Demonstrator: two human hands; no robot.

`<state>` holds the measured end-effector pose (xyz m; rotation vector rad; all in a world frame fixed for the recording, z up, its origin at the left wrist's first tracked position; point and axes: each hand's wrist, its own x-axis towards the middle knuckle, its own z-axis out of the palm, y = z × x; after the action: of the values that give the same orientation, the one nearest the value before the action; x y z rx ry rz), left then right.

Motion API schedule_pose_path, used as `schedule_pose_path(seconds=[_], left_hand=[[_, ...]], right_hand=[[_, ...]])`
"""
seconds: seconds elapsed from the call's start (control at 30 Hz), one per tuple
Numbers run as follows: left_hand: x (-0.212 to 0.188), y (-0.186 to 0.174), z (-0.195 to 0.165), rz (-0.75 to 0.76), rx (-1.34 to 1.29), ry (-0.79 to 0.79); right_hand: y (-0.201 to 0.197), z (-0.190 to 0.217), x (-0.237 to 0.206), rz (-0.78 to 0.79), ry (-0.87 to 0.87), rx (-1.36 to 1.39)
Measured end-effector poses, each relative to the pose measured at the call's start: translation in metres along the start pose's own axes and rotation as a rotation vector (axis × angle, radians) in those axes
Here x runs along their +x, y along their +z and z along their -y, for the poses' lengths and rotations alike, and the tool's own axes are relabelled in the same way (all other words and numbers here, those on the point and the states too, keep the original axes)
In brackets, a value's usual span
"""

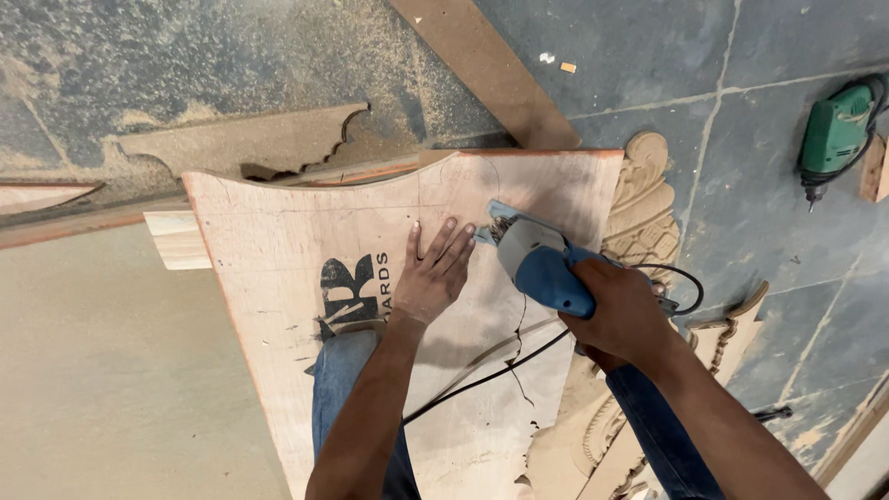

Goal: The person uses a jigsaw to cut a decorative pattern into a sheet of plywood. They follow a pre-drawn outline, carefully maneuvering the tool along curved lines and removing cut pieces as they progress.

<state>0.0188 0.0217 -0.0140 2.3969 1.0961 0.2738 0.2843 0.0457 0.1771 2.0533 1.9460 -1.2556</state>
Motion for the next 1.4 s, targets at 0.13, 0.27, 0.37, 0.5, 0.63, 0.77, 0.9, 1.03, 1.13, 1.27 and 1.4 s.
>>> schedule_pose_path(seconds=[0.13,0.27,0.37,0.5,0.63,0.77,0.9,1.03,1.13,1.27,1.4], left_hand=[[-0.001,0.000,0.000,-0.003,-0.006,-0.004],[0.000,0.001,0.002,0.008,-0.061,-0.039],[0.000,0.001,0.001,0.023,-0.034,-0.050],[0.002,0.000,-0.002,0.034,-0.022,-0.045],[0.007,-0.003,-0.001,0.022,-0.029,-0.048],[0.009,-0.008,-0.003,0.065,-0.016,-0.050],[0.011,-0.010,-0.005,0.050,-0.035,-0.066],[0.013,-0.014,-0.003,0.043,-0.024,-0.081],[0.016,-0.015,-0.004,0.056,-0.035,-0.087],[0.018,-0.016,-0.005,0.024,-0.013,-0.081],[0.022,-0.017,-0.005,0.053,-0.002,-0.080]], right_hand=[[-0.001,0.000,-0.001,0.011,-0.012,-0.008],[0.000,-0.003,-0.005,0.014,0.015,0.013],[0.004,-0.002,-0.010,0.020,0.140,0.031],[0.018,0.009,-0.019,-0.030,0.255,0.117],[0.029,0.021,-0.021,-0.073,0.384,0.213],[0.031,0.025,-0.021,-0.059,0.437,0.240],[0.031,0.024,-0.022,-0.128,0.373,0.254],[0.035,0.026,-0.022,-0.165,0.336,0.252],[0.034,0.024,-0.022,-0.123,0.374,0.281],[0.026,0.016,-0.019,-0.079,0.281,0.209],[0.016,0.009,-0.016,-0.079,0.177,0.163]])
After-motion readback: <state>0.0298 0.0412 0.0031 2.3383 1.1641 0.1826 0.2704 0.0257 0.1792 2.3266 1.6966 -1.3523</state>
